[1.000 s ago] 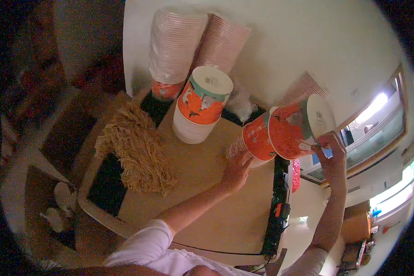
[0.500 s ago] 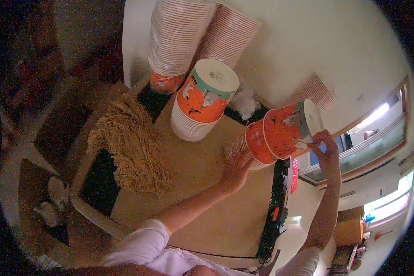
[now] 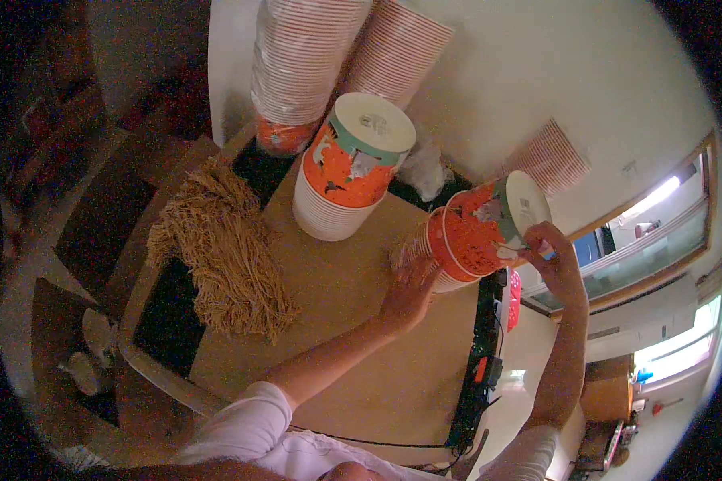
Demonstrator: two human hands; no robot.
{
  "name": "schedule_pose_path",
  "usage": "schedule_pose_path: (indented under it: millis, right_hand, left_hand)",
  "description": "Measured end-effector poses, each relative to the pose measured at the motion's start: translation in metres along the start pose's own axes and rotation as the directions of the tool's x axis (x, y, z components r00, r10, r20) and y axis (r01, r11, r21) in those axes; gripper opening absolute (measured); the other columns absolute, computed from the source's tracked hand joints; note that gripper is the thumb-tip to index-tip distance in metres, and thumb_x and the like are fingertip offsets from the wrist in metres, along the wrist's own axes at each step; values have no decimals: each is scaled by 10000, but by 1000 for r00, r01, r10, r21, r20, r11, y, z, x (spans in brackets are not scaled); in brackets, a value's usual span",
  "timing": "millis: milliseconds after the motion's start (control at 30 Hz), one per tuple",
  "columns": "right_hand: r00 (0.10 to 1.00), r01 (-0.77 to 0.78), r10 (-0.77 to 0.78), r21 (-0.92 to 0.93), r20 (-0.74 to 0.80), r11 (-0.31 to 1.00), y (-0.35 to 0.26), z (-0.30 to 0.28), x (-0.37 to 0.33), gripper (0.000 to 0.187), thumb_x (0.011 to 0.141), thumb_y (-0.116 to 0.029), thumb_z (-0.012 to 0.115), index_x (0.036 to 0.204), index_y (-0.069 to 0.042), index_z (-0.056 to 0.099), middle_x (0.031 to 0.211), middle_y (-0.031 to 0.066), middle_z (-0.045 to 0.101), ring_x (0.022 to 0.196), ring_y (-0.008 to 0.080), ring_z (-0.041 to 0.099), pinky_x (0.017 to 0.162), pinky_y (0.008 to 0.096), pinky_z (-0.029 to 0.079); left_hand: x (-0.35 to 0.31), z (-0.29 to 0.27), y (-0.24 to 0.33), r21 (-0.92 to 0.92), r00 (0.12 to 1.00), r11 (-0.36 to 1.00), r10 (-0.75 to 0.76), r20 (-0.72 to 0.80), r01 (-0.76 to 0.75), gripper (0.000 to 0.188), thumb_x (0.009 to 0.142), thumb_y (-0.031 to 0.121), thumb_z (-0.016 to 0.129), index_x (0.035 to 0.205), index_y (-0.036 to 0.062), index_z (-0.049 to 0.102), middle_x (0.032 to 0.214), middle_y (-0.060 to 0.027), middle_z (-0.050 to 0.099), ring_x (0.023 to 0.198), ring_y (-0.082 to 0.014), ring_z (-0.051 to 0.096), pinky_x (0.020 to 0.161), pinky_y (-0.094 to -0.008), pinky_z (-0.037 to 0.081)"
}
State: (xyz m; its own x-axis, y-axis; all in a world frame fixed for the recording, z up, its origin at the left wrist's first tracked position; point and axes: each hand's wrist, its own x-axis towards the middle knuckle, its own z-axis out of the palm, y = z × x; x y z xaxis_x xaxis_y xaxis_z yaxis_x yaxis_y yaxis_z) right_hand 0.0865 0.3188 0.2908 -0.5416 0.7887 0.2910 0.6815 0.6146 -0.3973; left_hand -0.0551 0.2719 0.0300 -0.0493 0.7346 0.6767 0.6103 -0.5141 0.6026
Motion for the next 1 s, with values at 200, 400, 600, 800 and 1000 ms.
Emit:
schedule_pose_path:
  millis: [200, 400, 600, 800, 1000]
  right_hand:
    - [993, -43, 48, -50, 104, 998, -1, -12, 5, 220, 691, 65, 654, 850, -8, 520, 764, 21, 514, 729, 115, 492, 707, 247, 408]
    - [991, 10, -8, -18, 135, 1000, 4, -17, 11, 137, 719, 60, 621, 807, 1, 534, 769, 24, 541, 731, 107, 512, 694, 245, 424]
    - [989, 26, -24, -15, 146, 1000, -1, -12, 16, 103, 728, 48, 619, 785, 9, 543, 762, 32, 551, 730, 112, 517, 687, 245, 422]
    - [987, -4, 9, -32, 158, 999, 1, -9, 13, 112, 726, 33, 630, 793, 11, 543, 762, 40, 563, 725, 123, 519, 666, 262, 419]
    - [983, 41, -34, -33, 183, 999, 1, -7, 18, 112, 723, 35, 636, 786, 16, 545, 768, 46, 566, 729, 135, 518, 651, 275, 420]
  left_hand:
    - [1, -4, 2, 8, 999, 1000, -10, 30, 10, 566, 762, 43, 502, 1306, 29, 347, 1367, -157, 316, 1249, -307, 315, 987, -461, 254]
    - [1, -5, 1, -14, 998, 1000, -11, 59, 11, 558, 763, 56, 505, 1301, 39, 357, 1362, -149, 323, 1246, -305, 317, 980, -465, 263]
    - [4, -6, -2, -47, 997, 999, -12, 75, 16, 530, 766, 64, 506, 1279, 39, 376, 1340, -143, 358, 1216, -297, 362, 960, -471, 291]
    - [10, -6, 3, -303, 980, 952, -108, -166, 53, 487, 757, 131, 570, 1208, 27, 419, 1214, -180, 441, 1099, -348, 432, 913, -450, 343]
    - [47, 17, -35, -436, 854, 806, -500, -141, 400, 383, 763, 145, 598, 1108, 31, 478, 986, -179, 530, 924, -350, 514, 806, -456, 404]
